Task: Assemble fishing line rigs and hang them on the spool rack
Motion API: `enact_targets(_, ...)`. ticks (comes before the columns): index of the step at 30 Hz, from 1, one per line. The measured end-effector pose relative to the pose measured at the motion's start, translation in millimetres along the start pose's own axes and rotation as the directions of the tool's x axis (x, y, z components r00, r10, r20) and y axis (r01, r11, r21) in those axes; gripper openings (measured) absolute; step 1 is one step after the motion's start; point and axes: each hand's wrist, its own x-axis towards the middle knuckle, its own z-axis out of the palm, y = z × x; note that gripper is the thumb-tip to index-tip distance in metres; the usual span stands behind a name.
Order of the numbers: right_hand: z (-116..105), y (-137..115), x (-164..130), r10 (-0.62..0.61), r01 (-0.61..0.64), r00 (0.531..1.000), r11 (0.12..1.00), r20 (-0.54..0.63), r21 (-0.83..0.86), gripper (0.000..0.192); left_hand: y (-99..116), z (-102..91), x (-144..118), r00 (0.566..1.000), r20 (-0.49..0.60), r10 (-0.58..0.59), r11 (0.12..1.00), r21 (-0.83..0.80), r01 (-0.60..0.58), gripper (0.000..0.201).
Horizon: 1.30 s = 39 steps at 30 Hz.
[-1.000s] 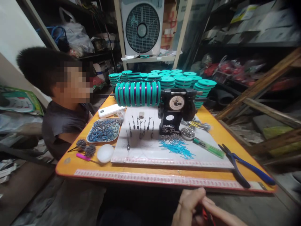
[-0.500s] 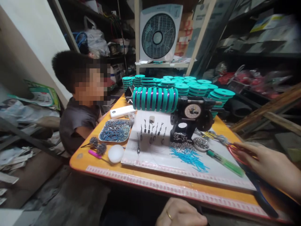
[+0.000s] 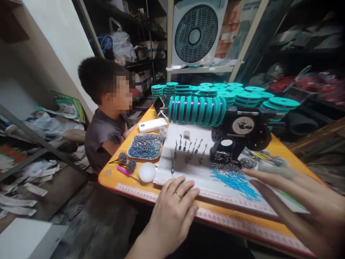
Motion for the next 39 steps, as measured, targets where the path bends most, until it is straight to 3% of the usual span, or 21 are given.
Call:
enact_targets(8,9,6,0,-0.077,0.096,0.983,0.989,0.165,-0.115,0.028,-7,-9.1,-4,0.993,-0.093,-0.077,0.995,0.049,0.082,0.025)
enact_targets(15,29,-9,-9,-0.137,0.187,0.97,0.948,0.201,-0.256,0.037,-1,13.5,33,0.988,0.103,-0.118,0.977,0.192,0.096,0.047)
enact_targets(21,23,-22,-33,-0.034,0.06,0.984,0.987,0.174,-0.146,0.035,-12,9.2,20,0.989,0.096,-0.116,0.961,0.264,0.088,0.044)
enact_targets(25,24,-22,-56,0.07,-0.049,0.973,0.994,0.221,-0.102,0.035,-14,0.8,13,0.99,0.077,-0.117,0.961,0.262,0.093,0.039)
enact_targets(29,25,-19,-70,0.106,-0.083,0.964,0.991,0.245,-0.105,0.039,-15,-6.8,10,0.987,0.091,-0.134,0.968,0.224,0.111,0.035)
enact_targets(39,33,-39,-41,0.041,-0.028,0.983,0.997,0.18,-0.074,0.037,-18,0.9,16,0.985,0.064,-0.159,0.961,0.238,0.139,0.037)
